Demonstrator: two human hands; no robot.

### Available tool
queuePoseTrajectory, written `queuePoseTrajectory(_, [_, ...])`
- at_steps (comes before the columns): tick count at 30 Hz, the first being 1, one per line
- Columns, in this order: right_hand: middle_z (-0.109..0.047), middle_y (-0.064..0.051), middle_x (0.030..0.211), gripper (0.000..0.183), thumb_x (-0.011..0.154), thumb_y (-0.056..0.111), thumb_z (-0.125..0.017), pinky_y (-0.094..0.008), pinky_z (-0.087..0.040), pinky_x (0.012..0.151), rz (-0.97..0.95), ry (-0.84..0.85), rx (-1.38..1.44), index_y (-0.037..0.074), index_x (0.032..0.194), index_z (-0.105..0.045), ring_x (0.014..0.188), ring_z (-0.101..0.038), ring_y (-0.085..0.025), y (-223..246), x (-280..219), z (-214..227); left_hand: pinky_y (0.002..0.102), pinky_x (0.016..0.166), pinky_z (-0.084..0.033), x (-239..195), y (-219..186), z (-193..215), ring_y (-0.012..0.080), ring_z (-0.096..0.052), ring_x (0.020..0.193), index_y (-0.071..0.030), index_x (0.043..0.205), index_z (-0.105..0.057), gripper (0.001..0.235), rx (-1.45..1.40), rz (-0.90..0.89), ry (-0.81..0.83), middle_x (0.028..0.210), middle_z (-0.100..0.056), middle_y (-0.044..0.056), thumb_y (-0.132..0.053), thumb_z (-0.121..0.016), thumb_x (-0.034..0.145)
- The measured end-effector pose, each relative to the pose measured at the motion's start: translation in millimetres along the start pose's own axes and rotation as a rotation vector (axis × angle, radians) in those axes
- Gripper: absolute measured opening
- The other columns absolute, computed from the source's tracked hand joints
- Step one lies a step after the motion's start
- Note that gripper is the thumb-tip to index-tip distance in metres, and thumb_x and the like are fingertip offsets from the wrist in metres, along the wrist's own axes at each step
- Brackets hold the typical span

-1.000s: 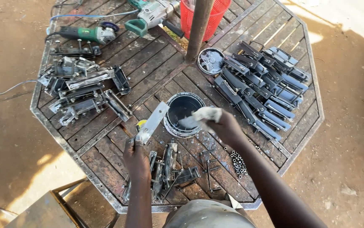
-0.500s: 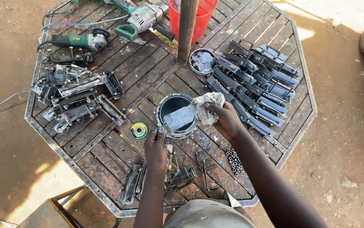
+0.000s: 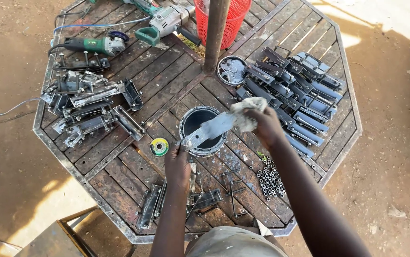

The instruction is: A person is cleaning and coating metal mechanical parts with a liquid using a cloth on a wooden table in an outdoor workshop.

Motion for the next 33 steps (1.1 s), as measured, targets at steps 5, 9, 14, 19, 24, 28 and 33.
queuePoseTrajectory(5, [-0.071, -0.006, 0.083, 0.012, 0.081, 0.007, -0.075, -0.034, -0.058, 0.075, 0.083, -0.104, -0.099, 0.006, 0.093, -0.073, 0.076, -0.07, -0.014, 38.3, -12.4, -1.3, 0.057, 0.105, -0.042, 6.1, 1.9, 7.8, 0.029, -0.058, 0.124, -0.015, 0.125, -0.073, 0.025, 0.029, 0.004, 0.01, 0.123, -0.072, 0.017, -0.028, -0.058, 0.111])
queuePoseTrajectory(9, [-0.071, -0.006, 0.081, 0.016, 0.076, 0.005, -0.076, -0.032, -0.055, 0.069, 0.001, -0.079, -0.045, 0.005, 0.092, -0.075, 0.07, -0.069, -0.015, 19.6, -13.3, -12.1, 0.054, 0.104, -0.044, 11.0, 5.8, 3.5, 0.023, -0.057, 0.12, -0.011, 0.122, -0.074, 0.025, 0.0, -0.009, 0.023, 0.119, -0.073, 0.018, -0.025, -0.057, 0.111])
queuePoseTrajectory(14, [-0.07, -0.004, 0.082, 0.015, 0.077, 0.005, -0.077, -0.03, -0.054, 0.072, 0.053, -0.109, -0.079, 0.006, 0.092, -0.075, 0.073, -0.067, -0.012, 14.0, -1.2, 3.2, 0.054, 0.103, -0.045, -6.6, -20.1, 7.6, 0.0224, -0.056, 0.116, -0.007, 0.12, -0.074, 0.025, -0.02, -0.019, 0.014, 0.114, -0.073, 0.019, -0.022, -0.057, 0.11])
queuePoseTrajectory(19, [-0.071, -0.004, 0.084, 0.012, 0.082, 0.008, -0.077, -0.032, -0.055, 0.075, 0.153, -0.157, -0.11, 0.009, 0.094, -0.074, 0.078, -0.069, -0.013, 32.4, -1.1, 6.2, 0.052, 0.106, -0.042, 3.5, 1.2, 24.6, 0.0182, -0.05, 0.119, -0.009, 0.117, -0.076, 0.021, -0.013, -0.034, -0.029, 0.116, -0.073, 0.014, -0.021, -0.062, 0.108])
queuePoseTrajectory(24, [-0.069, -0.003, 0.082, 0.01, 0.079, 0.008, -0.077, -0.027, -0.047, 0.073, 0.123, -0.127, -0.19, 0.009, 0.089, -0.075, 0.075, -0.061, -0.012, 26.6, -18.0, -16.4, 0.057, 0.101, -0.045, -1.3, -11.2, 10.7, 0.0234, -0.057, 0.117, -0.007, 0.128, -0.072, 0.028, -0.044, 0.002, 0.01, 0.117, -0.072, 0.02, -0.023, -0.056, 0.111])
queuePoseTrajectory(28, [-0.066, 0.001, 0.082, 0.01, 0.08, 0.011, -0.078, -0.026, -0.046, 0.074, 0.162, -0.162, -0.215, 0.013, 0.088, -0.073, 0.077, -0.058, -0.009, 33.2, -13.4, -0.5, 0.056, 0.104, -0.045, -7.9, -28.3, 10.7, 0.0218, -0.055, 0.121, -0.009, 0.126, -0.073, 0.026, -0.064, -0.005, 0.0, 0.117, -0.072, 0.019, -0.023, -0.058, 0.11])
queuePoseTrajectory(33, [-0.07, -0.004, 0.083, 0.013, 0.08, 0.009, -0.077, -0.03, -0.051, 0.069, 0.074, -0.146, -0.064, 0.008, 0.092, -0.071, 0.07, -0.064, -0.012, 50.2, -37.1, -23.9, 0.061, 0.101, -0.043, 2.9, -2.4, 10.5, 0.0356, -0.059, 0.123, -0.009, 0.132, -0.071, 0.029, -0.071, 0.037, 0.03, 0.122, -0.069, 0.024, -0.02, -0.055, 0.11])
Point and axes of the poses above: each hand's wrist, its own x-axis towards the middle knuckle, its own z-axis out of the back of the hand, y = z × x, the point moved 6 cm from there along x, towards the middle knuckle
